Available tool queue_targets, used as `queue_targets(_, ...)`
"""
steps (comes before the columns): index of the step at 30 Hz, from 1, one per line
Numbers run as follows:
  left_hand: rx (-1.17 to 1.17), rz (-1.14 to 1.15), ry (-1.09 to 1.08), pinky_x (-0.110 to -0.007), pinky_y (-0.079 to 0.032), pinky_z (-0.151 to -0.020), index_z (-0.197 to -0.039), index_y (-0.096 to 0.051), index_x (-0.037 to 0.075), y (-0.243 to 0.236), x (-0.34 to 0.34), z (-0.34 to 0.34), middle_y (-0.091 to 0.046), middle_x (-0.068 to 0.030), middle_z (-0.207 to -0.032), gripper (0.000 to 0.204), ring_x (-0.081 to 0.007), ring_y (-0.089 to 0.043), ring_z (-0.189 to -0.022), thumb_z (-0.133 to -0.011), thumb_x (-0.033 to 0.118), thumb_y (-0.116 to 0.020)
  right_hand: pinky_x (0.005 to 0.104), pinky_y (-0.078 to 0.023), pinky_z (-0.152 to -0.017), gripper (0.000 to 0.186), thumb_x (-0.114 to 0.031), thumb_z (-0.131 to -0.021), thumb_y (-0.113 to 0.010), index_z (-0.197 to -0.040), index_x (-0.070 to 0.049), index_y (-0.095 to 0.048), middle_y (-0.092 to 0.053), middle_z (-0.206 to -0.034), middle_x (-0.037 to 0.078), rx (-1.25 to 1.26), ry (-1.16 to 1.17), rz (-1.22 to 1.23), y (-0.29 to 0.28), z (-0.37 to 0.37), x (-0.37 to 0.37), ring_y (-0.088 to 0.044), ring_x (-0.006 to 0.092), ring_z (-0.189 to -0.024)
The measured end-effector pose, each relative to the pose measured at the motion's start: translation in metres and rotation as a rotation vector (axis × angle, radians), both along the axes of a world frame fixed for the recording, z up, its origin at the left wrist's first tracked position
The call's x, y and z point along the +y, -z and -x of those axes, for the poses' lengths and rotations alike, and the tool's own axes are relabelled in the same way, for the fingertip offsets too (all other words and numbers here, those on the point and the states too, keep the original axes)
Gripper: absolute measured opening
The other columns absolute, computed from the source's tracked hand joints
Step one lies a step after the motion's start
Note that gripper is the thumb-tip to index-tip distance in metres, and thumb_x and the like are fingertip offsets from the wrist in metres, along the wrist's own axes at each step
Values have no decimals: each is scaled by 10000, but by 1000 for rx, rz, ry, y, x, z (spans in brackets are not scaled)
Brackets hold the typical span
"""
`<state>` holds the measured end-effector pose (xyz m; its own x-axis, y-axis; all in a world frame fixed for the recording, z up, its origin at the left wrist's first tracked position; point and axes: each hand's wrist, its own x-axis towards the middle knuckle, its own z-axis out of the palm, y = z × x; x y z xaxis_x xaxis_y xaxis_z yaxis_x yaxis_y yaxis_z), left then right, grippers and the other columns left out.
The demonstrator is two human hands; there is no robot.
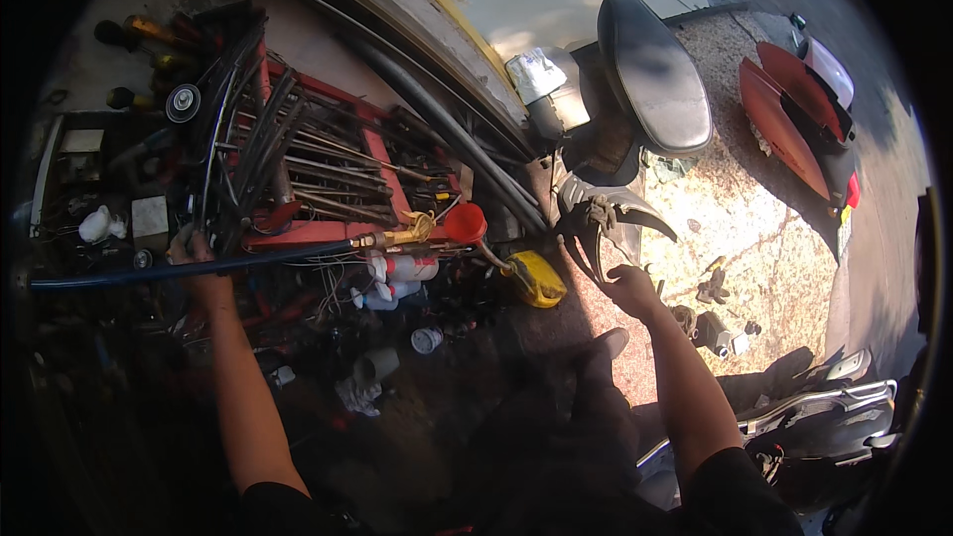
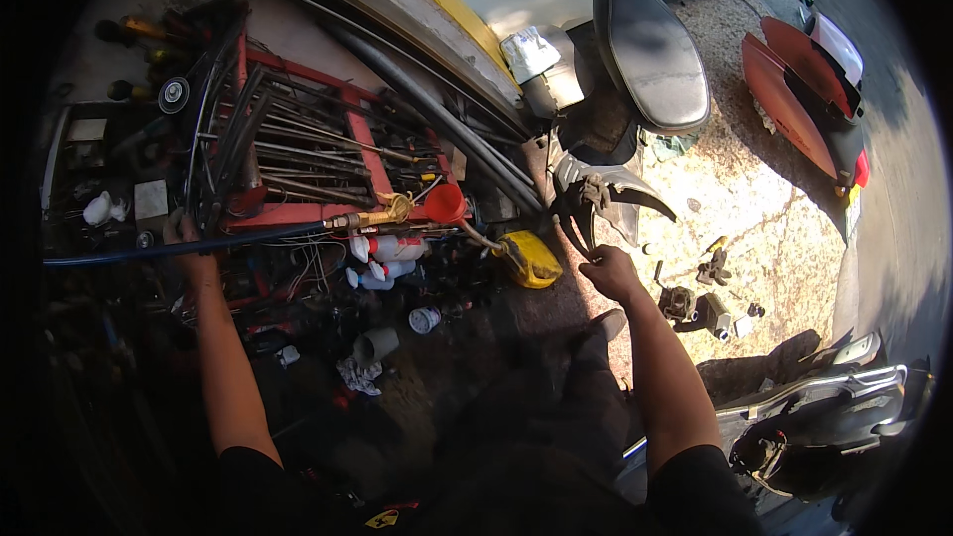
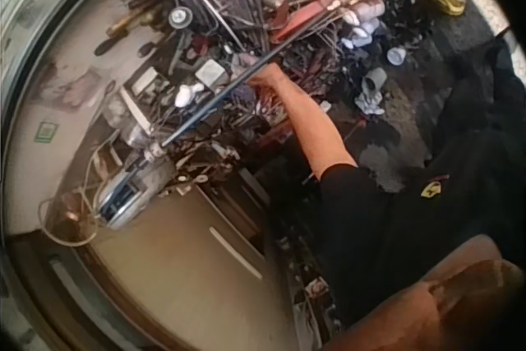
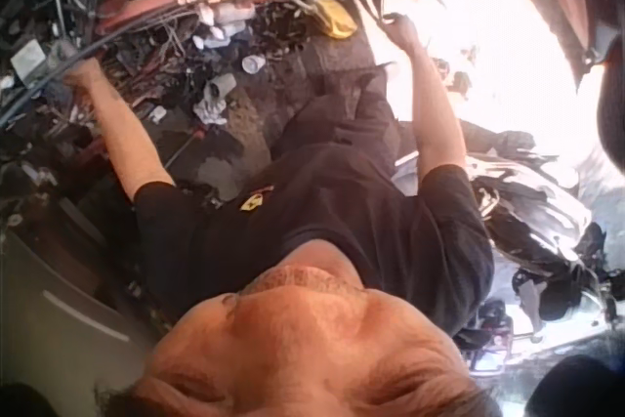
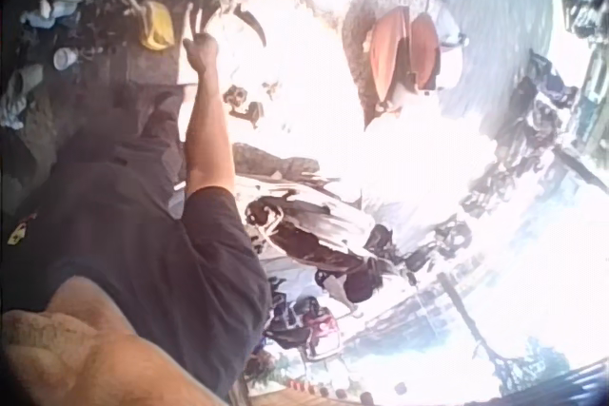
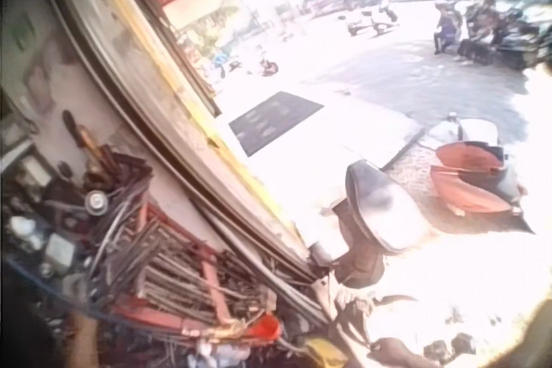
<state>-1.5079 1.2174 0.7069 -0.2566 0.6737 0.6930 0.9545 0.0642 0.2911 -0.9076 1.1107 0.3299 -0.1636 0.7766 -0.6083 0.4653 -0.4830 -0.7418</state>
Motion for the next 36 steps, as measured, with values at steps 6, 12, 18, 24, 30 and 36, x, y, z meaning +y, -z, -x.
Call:
queue_targets(6,583,92,16,-361,-512,-833,-1044,-689,10,-13,-11,0,-678,-150,-1017,255,-273,-662,-932,-919,208,-590,430,-523,-879,387,-318,-808,-726,-1064,-28,-706,-701,-1030,211,116,-279,-251,-27,165,177,-661,375,-1005)
queue_targets(12,174,246,-80,-408,-529,-912,-1154,-661,37,-24,-25,-29,-650,-150,-1161,368,-301,-645,-1068,-945,339,-632,461,-533,-834,307,-269,-839,-653,-1070,-71,-689,-700,-981,197,108,-331,-465,-15,280,266,-673,377,-953)
queue_targets(18,737,479,80,-450,-512,-964,-1282,-591,36,-38,-33,-43,-605,-173,-1252,467,-323,-609,-1161,-971,384,-589,486,-523,-878,324,-222,-844,-605,-1152,-138,-661,-697,-1018,191,135,-432,-540,0,344,306,-652,386,-1032)
queue_targets(24,412,410,61,-486,-514,-970,-1395,-506,87,-41,-43,-29,-561,-205,-1311,728,-344,-556,-1240,-919,638,-519,467,-525,-907,311,-188,-808,-607,-1100,-125,-693,-687,-1074,196,94,-635,-527,8,365,326,-647,375,-1061)
queue_targets(30,496,406,65,-494,-510,-982,-1405,-492,86,-40,-41,-32,-553,-211,-1320,705,-355,-548,-1252,-942,617,-494,483,-520,-841,246,-180,-788,-632,-1006,-89,-696,-687,-1011,173,172,-656,-750,24,374,326,-647,390,-990)
queue_targets(36,816,322,90,-501,-506,-994,-1416,-478,84,-33,-32,-45,-545,-217,-1329,682,-366,-541,-1265,-964,595,-469,466,-525,-780,211,-45,-806,-616,-1014,-63,-653,-662,-983,153,335,-284,-1098,-14,331,307,-644,396,-891)
